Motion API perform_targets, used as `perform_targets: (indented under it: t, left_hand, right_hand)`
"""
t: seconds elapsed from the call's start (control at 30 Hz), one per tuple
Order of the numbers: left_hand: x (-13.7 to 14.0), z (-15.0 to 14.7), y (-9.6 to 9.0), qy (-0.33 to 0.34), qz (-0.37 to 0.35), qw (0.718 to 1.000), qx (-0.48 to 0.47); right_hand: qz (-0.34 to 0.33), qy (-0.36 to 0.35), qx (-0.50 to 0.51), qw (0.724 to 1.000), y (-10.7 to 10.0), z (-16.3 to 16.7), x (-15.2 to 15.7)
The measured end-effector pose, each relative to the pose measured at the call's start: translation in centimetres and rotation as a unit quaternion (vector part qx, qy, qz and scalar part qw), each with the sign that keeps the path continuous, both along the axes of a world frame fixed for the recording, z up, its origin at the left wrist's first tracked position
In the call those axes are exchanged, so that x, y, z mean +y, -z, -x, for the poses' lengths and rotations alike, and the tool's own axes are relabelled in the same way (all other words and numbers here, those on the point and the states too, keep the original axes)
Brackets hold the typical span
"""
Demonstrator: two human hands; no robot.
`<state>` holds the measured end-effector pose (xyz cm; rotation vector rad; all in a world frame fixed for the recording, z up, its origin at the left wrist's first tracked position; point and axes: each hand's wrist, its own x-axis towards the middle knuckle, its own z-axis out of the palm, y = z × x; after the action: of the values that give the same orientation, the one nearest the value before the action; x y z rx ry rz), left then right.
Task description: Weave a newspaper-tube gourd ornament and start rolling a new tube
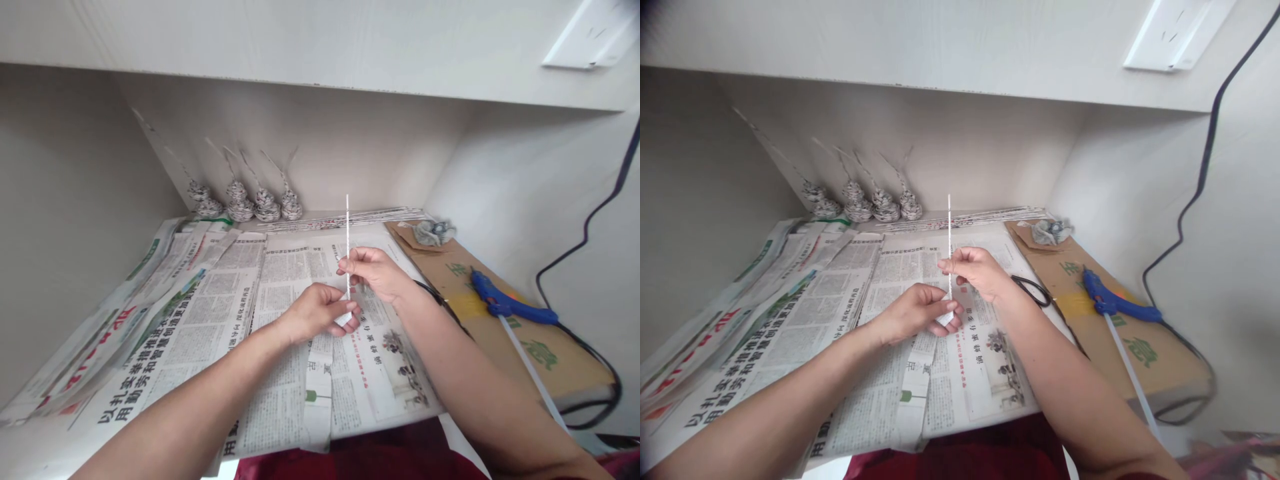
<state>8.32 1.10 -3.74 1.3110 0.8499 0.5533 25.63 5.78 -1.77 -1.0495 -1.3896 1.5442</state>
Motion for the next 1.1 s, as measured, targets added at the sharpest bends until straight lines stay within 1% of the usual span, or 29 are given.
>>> perform_targets:
  t: [0.03,0.13,0.17,0.2,0.3,0.33,0.47,0.5,0.6,0.67,0.8,0.83,0.93,0.97,1.1]
  left_hand:
    - [0.02,0.02,-0.02,0.0,0.0,1.0,-0.001]
    - [0.13,0.07,-0.02,-0.009,0.002,1.0,-0.007]
    - [0.15,0.07,0.0,-0.011,0.003,1.0,-0.007]
    - [0.16,0.06,0.02,-0.01,0.002,1.0,-0.006]
    - [0.12,0.01,0.08,0.001,-0.003,1.0,-0.002]
    - [0.1,0.0,0.09,0.003,-0.004,1.0,-0.002]
    - [0.08,0.07,0.04,-0.01,0.002,1.0,-0.008]
    - [0.07,0.09,0.03,-0.011,0.003,1.0,-0.008]
    - [0.04,0.11,0.05,0.0,0.003,1.0,-0.006]
    - [0.04,0.11,0.08,0.0,0.009,1.0,-0.008]
    - [0.02,0.1,0.0,-0.012,0.02,1.0,-0.009]
    - [0.0,0.09,-0.06,-0.007,0.016,1.0,-0.006]
    - [-0.13,0.08,-0.25,0.011,0.001,1.0,-0.002]
    - [-0.16,0.08,-0.29,0.012,-0.001,1.0,-0.002]
    - [-0.18,0.01,-0.31,0.001,-0.002,1.0,-0.004]
  right_hand:
    - [-0.002,-0.007,0.003,1.0,-0.01,-0.06,0.01]
    - [-0.008,-0.072,-0.011,0.997,-0.15,-0.26,-0.01]
    - [-0.008,-0.081,-0.015,0.997,-0.17,-0.28,-0.01]
    - [-0.005,-0.076,-0.016,0.997,-0.16,-0.28,0.0]
    - [0.006,-0.022,-0.008,1.0,-0.05,-0.24,0.06]
    - [0.006,-0.02,-0.007,1.0,-0.05,-0.25,0.06]
    - [-0.001,-0.091,-0.024,0.996,-0.3,-0.41,-0.04]
    - [0.001,-0.093,-0.027,0.995,-0.34,-0.42,-0.07]
    - [0.009,-0.047,-0.015,0.999,-0.34,-0.3,-0.1]
    - [0.004,-0.037,-0.001,0.999,-0.29,-0.24,-0.1]
    - [-0.001,-0.094,-0.003,0.996,-0.16,-0.38,-0.03]
    - [0.002,-0.091,-0.001,0.996,-0.11,-0.41,0.01]
    - [0.006,-0.051,0.015,0.999,-0.01,-0.45,0.06]
    - [0.005,-0.05,0.02,0.999,-0.03,-0.46,0.05]
    - [0.012,-0.112,0.004,0.994,-0.21,-0.63,0.0]
